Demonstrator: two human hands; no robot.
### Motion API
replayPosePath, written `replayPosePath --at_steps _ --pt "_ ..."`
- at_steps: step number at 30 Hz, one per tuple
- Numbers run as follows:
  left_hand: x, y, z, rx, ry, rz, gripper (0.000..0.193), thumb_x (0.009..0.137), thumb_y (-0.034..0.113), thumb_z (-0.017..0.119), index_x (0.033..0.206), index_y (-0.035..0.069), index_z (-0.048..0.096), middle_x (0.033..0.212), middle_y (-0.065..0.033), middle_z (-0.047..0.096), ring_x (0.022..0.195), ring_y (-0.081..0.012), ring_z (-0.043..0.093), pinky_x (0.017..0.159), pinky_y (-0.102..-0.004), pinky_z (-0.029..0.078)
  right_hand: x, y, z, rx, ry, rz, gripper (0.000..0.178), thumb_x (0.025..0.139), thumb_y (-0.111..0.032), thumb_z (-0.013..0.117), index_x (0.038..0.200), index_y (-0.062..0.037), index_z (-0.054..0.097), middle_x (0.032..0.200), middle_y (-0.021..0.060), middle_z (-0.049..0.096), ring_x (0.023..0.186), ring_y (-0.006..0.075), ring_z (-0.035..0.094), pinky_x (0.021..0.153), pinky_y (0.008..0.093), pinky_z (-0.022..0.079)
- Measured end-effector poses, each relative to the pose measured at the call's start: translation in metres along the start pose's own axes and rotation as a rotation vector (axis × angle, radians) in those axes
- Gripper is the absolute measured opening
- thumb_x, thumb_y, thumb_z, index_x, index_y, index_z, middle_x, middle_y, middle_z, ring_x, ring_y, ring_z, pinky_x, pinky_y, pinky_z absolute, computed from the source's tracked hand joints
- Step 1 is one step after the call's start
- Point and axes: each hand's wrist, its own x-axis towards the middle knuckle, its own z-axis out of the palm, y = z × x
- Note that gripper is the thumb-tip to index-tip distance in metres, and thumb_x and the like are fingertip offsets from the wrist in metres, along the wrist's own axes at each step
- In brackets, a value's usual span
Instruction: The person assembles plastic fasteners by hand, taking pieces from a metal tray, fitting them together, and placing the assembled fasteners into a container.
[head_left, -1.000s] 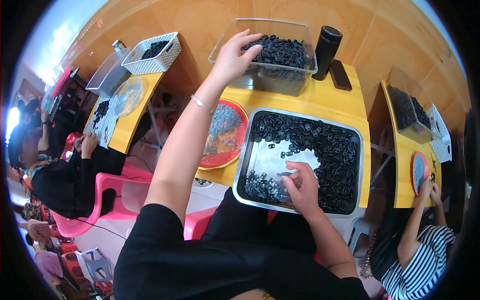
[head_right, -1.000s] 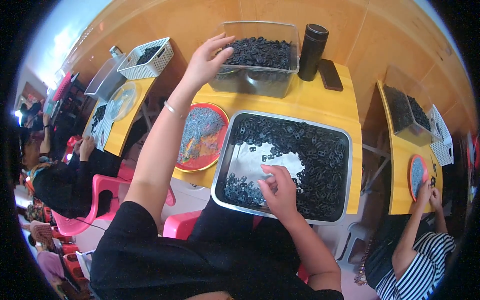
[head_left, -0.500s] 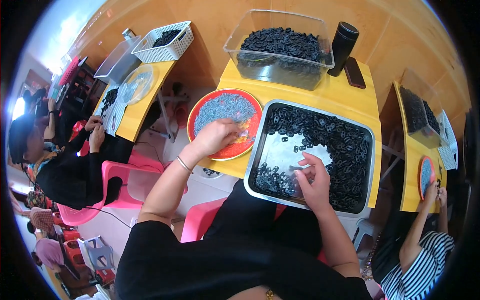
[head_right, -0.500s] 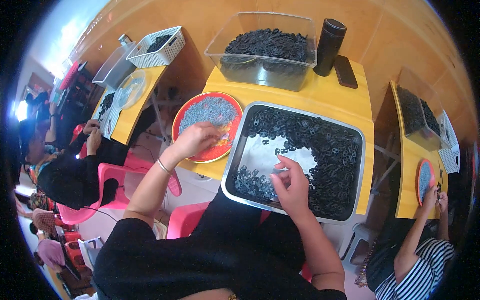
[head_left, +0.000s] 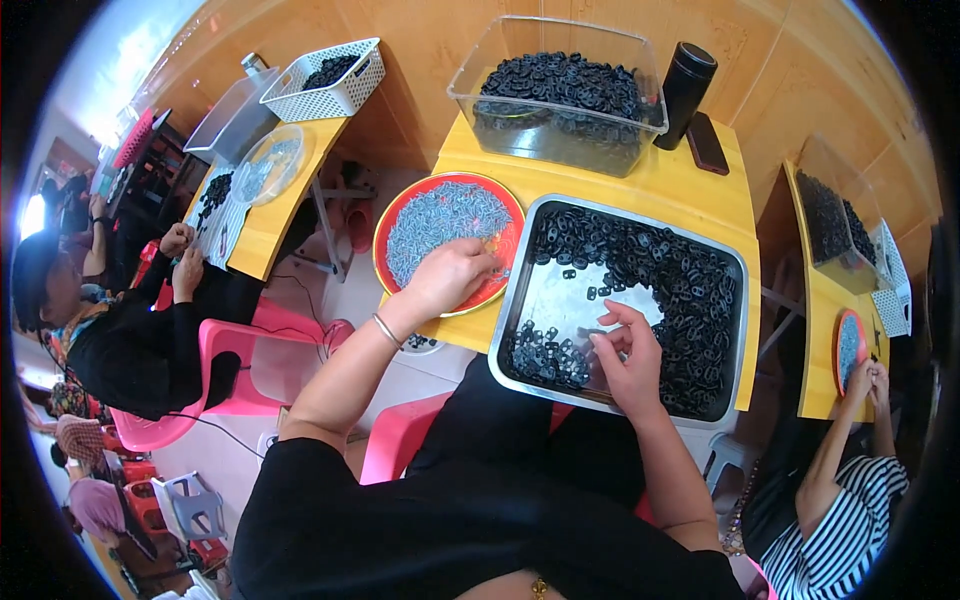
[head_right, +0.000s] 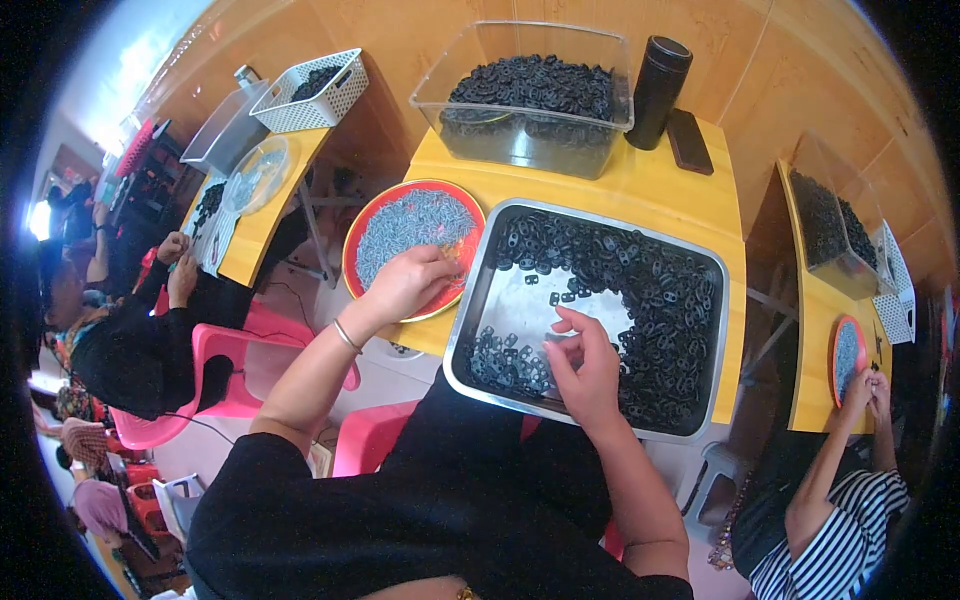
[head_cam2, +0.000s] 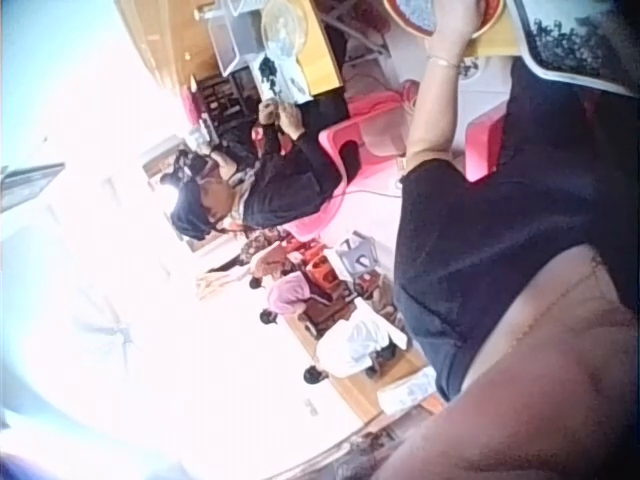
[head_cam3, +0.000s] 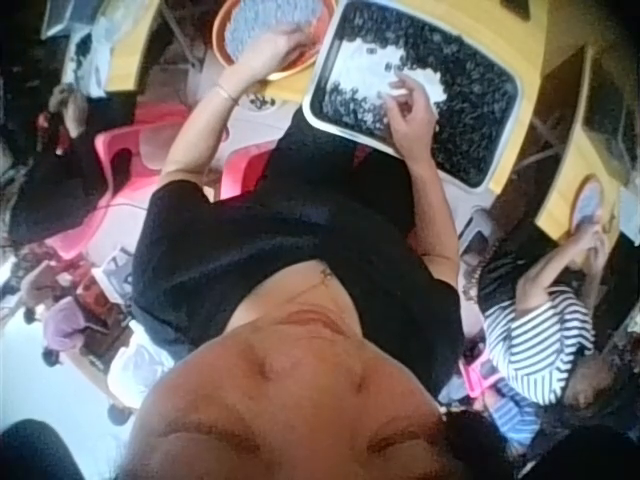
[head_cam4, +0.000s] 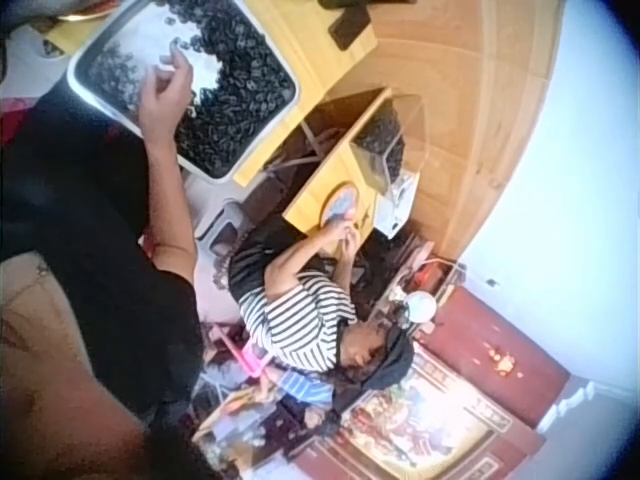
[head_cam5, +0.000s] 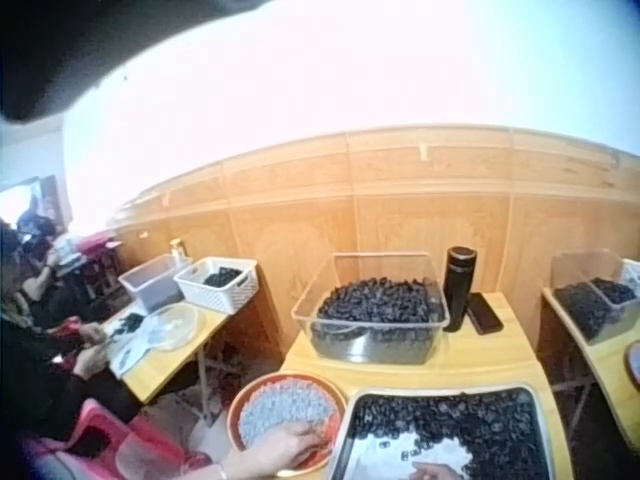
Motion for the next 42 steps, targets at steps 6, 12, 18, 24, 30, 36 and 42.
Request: replayPosePath --at_steps 6,12,18,24,30,36,42 --pt "0.002 -0.002 0.005 0.06 -0.011 0.002 0.017 0.073 0.006 0.061 0.09 0.007 0.066 0.081 -0.0117 0.057 0.078 -0.0288 0.059 0.068 -0.0379 0.049 -0.001 0.001 0.001 -0.035 -0.003 -0.009 0.037 0.079 0.002 0.06 0.114 -0.0015 0.051 0.095 0.0076 0.056 0.067 0.0089 0.057 0.06 0.0215 0.047" --pt "0.009 -0.002 0.004 0.085 0.017 0.053 0.021 0.072 0.004 0.06 0.093 0.005 0.064 0.086 -0.0118 0.057 0.083 -0.0283 0.058 0.07 -0.0374 0.049 -0.001 0.002 0.001 0.005 0.015 0.02 0.036 0.077 -0.001 0.062 0.112 -0.0029 0.053 0.094 0.0077 0.058 0.067 0.0099 0.057 0.06 0.0228 0.046" --pt "0.007 -0.008 0.009 0.06 -0.045 -0.001 0.023 0.07 0.004 0.059 0.093 0.004 0.062 0.085 -0.0128 0.057 0.079 -0.0305 0.058 0.069 -0.0383 0.049 0.0 -0.001 0.001 -0.013 0.018 0.0 0.036 0.077 -0.001 0.062 0.112 -0.0029 0.054 0.094 0.008 0.058 0.066 0.0101 0.057 0.06 0.0228 0.046" --pt "0.003 -0.002 -0.002 -0.021 -0.004 -0.127 0.006 0.073 0.006 0.059 0.077 0.002 0.059 0.078 -0.0137 0.058 0.073 -0.0326 0.059 0.065 -0.0411 0.049 0.0 0.0 0.002 -0.005 0.016 0.012 0.035 0.078 -0.001 0.062 0.111 -0.0032 0.054 0.094 0.008 0.058 0.066 0.0101 0.058 0.06 0.0226 0.046" --pt "-0.004 0.009 -0.017 -0.346 -0.02 -0.426 0.008 0.077 0.004 0.064 0.082 -0.001 0.06 0.076 -0.0101 0.063 0.07 -0.0162 0.062 0.062 -0.0258 0.049 0.0 0.0 0.0 -0.056 -0.024 -0.02 0.032 0.08 0.004 0.058 0.111 -0.0005 0.052 0.096 0.0076 0.055 0.068 0.0086 0.058 0.06 0.0206 0.049" --pt "0.006 0.052 0.006 -1.439 0.076 -0.53 0.007 0.083 0.006 0.064 0.09 0.005 0.062 0.082 0.0013 0.063 0.074 -0.0044 0.057 0.067 -0.0197 0.046 0.001 -0.003 -0.001 -0.064 -0.018 -0.052 0.021 0.08 0.002 0.059 0.101 0.0002 0.058 0.093 0.0074 0.056 0.068 0.0101 0.06 0.06 0.0206 0.049" --pt "0.022 0.097 0.04 -1.565 -0.018 -0.496 0.007 0.085 0.007 0.062 0.09 0.004 0.061 0.082 0.0026 0.061 0.073 -0.0036 0.054 0.066 -0.0184 0.043 0.0 -0.005 -0.001 0.028 -0.017 0.027 0.014 0.079 -0.007 0.064 0.093 -0.0028 0.062 0.081 0.0058 0.062 0.068 0.0107 0.06 0.059 0.0219 0.046"
